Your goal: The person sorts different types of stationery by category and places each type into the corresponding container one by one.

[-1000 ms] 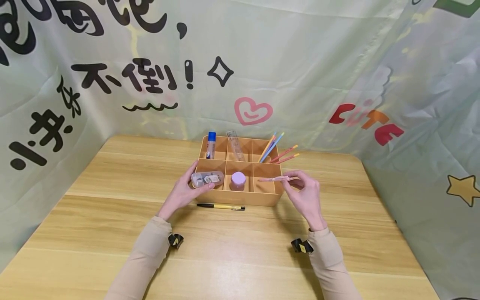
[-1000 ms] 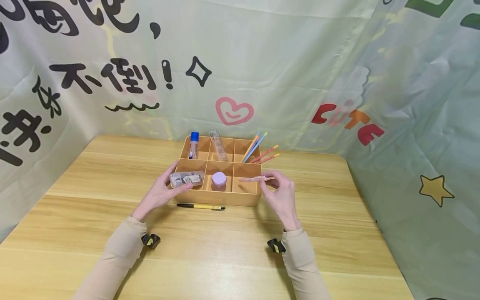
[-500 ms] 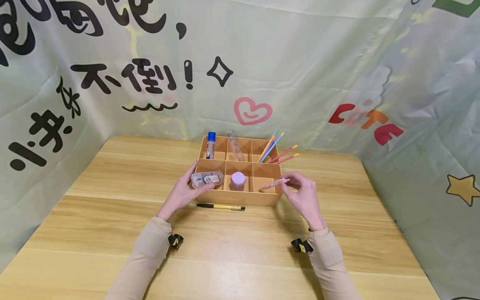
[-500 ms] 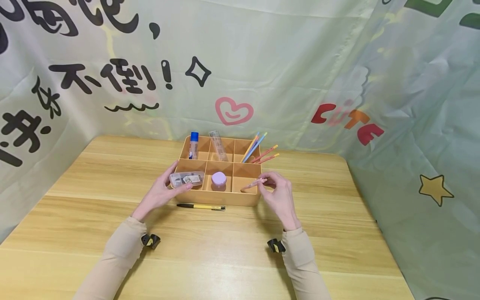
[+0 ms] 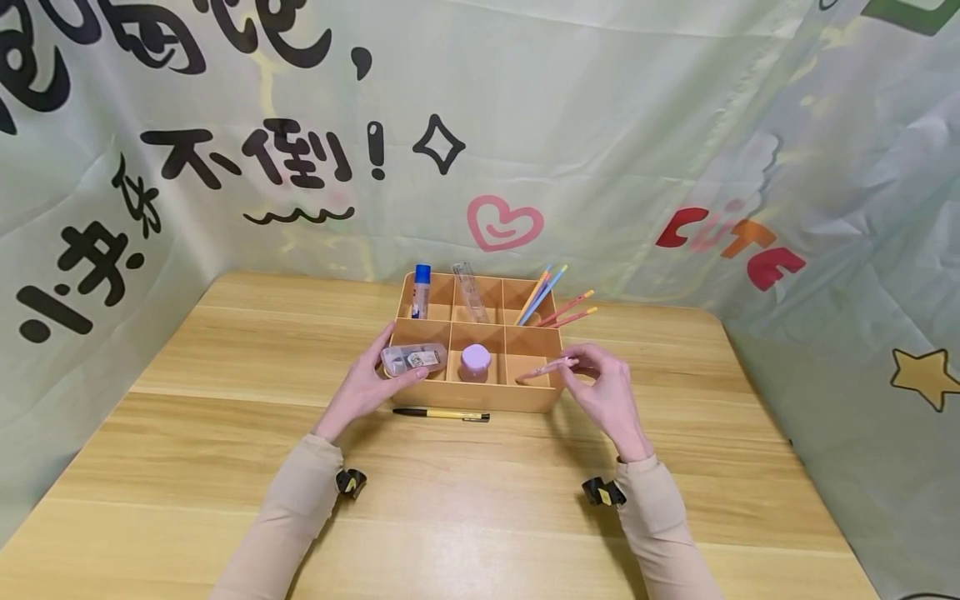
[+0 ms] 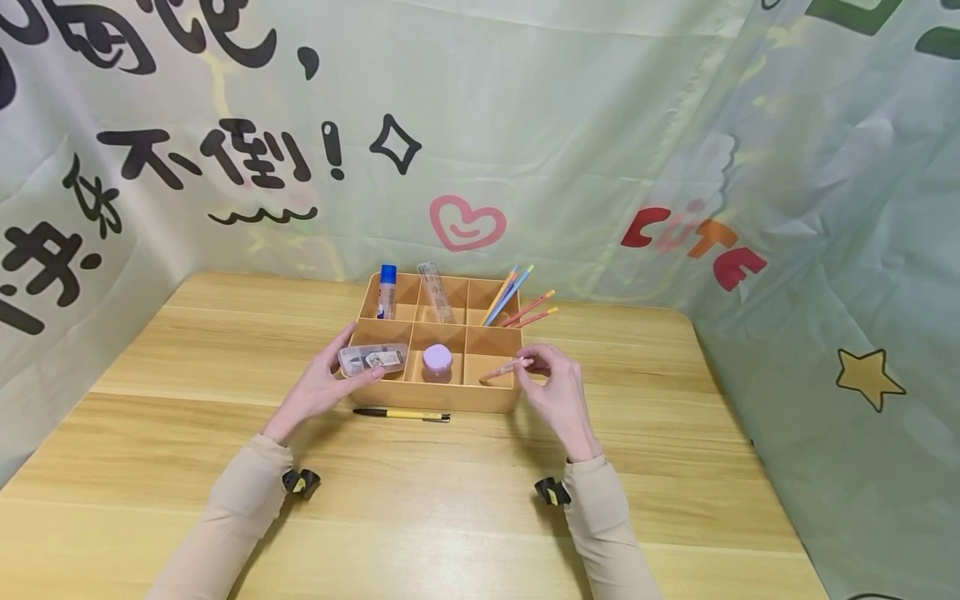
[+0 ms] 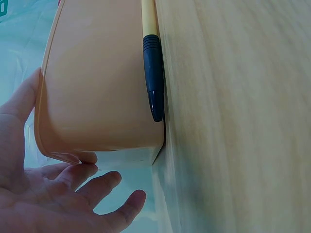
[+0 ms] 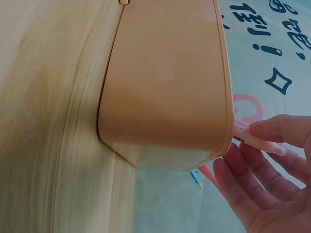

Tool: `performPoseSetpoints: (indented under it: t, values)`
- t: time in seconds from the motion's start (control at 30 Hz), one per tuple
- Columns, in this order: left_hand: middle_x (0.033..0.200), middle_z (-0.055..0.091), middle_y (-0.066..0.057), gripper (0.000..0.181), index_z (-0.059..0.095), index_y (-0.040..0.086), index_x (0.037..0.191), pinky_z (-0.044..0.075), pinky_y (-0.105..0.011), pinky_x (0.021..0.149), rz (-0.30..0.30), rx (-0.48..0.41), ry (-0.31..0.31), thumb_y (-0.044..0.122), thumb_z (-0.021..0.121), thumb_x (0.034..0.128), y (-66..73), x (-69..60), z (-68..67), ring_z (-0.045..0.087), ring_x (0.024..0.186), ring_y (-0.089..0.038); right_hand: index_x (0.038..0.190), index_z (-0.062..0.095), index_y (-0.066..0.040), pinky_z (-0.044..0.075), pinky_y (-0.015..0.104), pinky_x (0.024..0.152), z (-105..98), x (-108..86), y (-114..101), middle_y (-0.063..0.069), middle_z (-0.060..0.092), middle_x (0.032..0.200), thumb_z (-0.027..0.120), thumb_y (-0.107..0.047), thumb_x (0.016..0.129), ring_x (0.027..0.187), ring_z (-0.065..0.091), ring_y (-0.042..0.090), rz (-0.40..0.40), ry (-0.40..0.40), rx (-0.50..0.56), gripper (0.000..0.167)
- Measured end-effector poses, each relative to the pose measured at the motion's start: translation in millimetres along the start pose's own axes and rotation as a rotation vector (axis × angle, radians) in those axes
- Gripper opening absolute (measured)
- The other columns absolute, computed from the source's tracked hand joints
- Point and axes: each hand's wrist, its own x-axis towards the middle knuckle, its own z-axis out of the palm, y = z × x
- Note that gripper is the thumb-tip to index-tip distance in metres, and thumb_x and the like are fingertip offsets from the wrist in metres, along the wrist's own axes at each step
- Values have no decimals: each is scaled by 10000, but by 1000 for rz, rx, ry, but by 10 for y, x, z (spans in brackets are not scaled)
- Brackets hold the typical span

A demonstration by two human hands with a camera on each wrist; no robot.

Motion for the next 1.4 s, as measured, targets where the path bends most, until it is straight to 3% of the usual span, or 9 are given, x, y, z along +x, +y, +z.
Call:
performPoseSetpoints:
  t: [0.27, 0.57, 1.4]
  values:
    - [1639, 278, -240, 1045, 103, 156, 1636, 382, -618, 1159, -4, 2, 1, 407, 768, 870, -3, 1, 2, 424, 1418, -453, 1005, 723, 52, 639, 416, 804, 3, -3, -3, 206, 744, 958, 719, 78, 844, 839, 712, 318, -11, 1, -13, 163]
    - [1628, 293, -248, 1047, 100, 173, 1637, 363, -625, 1169, -10, -22, -3, 405, 771, 868, 2, 2, 4, 431, 1410, -453, 982, 728, 19, 637, 395, 774, 8, 3, 4, 145, 739, 901, 702, 91, 845, 800, 683, 206, -9, -15, -23, 157]
    - [1659, 235, -229, 1038, 103, 157, 1636, 344, -637, 1175, -7, 5, -2, 413, 761, 876, 12, -7, -2, 351, 1465, -463, 990, 745, 4, 629, 469, 762, 3, 0, 39, 177, 752, 942, 708, 82, 852, 822, 699, 278, -55, 36, -9, 162]
